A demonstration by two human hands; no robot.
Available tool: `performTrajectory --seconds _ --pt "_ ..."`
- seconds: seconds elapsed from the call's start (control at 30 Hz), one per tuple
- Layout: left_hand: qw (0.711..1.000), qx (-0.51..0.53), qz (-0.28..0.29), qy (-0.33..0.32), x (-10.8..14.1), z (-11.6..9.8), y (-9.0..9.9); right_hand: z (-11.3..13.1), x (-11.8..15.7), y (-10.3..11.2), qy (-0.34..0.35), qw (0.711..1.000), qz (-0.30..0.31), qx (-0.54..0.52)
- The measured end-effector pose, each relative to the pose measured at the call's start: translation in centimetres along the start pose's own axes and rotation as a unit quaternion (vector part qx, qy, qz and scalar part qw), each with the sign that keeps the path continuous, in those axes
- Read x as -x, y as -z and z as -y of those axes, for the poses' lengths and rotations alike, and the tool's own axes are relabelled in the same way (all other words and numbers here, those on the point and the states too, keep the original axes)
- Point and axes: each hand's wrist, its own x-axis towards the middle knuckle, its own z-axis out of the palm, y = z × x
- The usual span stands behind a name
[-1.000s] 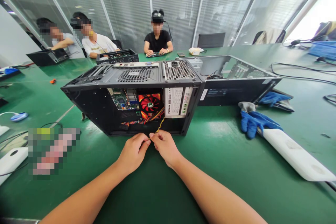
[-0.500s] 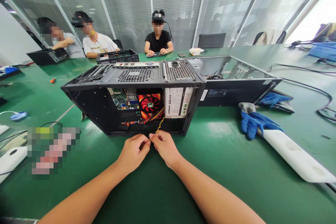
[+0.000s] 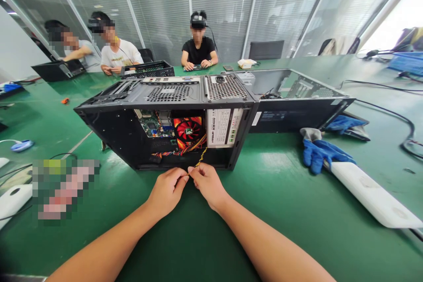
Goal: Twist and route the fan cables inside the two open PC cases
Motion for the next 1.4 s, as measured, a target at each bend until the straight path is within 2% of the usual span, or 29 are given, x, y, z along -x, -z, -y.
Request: performTrajectory --seconds 0.67,1.07,1.4 --pt "0.999 -0.035 0.017 0.003 -0.2 -0.04 0.23 -0.05 -0.09 0.06 0.002 1.0 0.002 0.005" --pt "0.999 -0.024 -0.018 -0.02 -0.19 0.65 -0.14 -0.01 -0.13 0.03 0.0 1.0 0.005 -0.015" --pt "0.999 -0.039 0.012 -0.006 -0.24 0.17 0.1 -0.01 -0.16 0.03 0.003 1.0 0.005 -0.004"
